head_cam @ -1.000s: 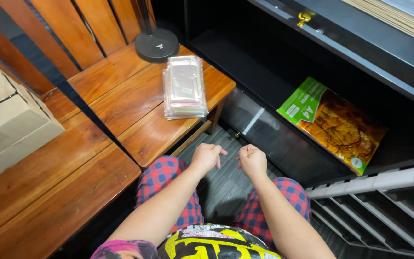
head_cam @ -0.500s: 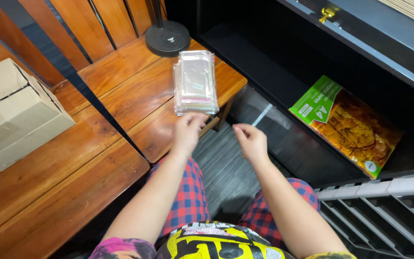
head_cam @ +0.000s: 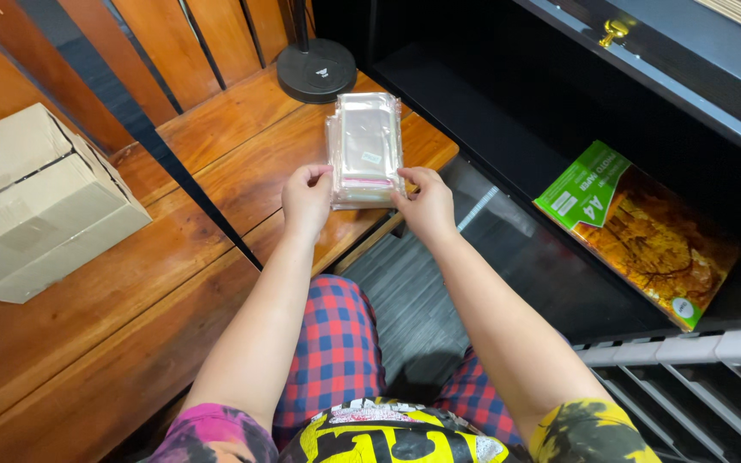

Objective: The person repeatedly picks up stacks of clear plastic containers from a wooden bench and places them onto a shelf. The person handles the containers by hand, stacking them neatly on the shelf.

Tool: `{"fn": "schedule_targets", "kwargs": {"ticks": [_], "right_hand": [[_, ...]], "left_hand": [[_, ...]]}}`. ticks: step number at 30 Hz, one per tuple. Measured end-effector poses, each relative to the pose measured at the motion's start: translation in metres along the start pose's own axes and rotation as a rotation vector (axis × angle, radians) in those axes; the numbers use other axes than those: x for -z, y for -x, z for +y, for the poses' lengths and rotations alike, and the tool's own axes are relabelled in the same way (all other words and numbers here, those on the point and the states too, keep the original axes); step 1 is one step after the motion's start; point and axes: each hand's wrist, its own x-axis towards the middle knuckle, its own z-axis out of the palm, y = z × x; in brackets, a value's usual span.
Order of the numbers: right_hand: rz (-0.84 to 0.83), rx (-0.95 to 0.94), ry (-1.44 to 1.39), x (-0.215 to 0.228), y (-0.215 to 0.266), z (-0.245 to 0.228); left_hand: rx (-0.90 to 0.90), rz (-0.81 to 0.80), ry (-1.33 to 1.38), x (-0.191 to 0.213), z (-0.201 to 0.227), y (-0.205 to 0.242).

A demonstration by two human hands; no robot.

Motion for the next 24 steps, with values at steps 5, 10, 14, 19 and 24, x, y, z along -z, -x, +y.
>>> {"fn": "schedule_targets", "kwargs": {"ticks": [5, 10, 14, 19, 24], "right_hand": [[-0.061, 0.049, 0.096, -0.011, -0.007, 0.016], [-0.081, 0.106, 0.203, -0.016, -0.012, 0.028], [-0.112, 0.1, 0.218, -0.016, -0.011, 0.028], [-0.117, 0.068, 0.214, -0.014, -0.008, 0.022], [-0.119, 0.048, 0.185, -0.011, -0.008, 0.019]], "left_hand": [[-0.029, -0.06, 0.044, 0.001, 0.008, 0.003], [-0.043, -0.155, 0.039, -0.014, -0.011, -0.002], [-0.048, -0.145, 0.021, -0.011, -0.006, 0.001], [-0.036, -0.143, -0.054, -0.013, -0.01, -0.004], [0.007, -0.099, -0.11, -0.023, -0.021, -0.013]]}}
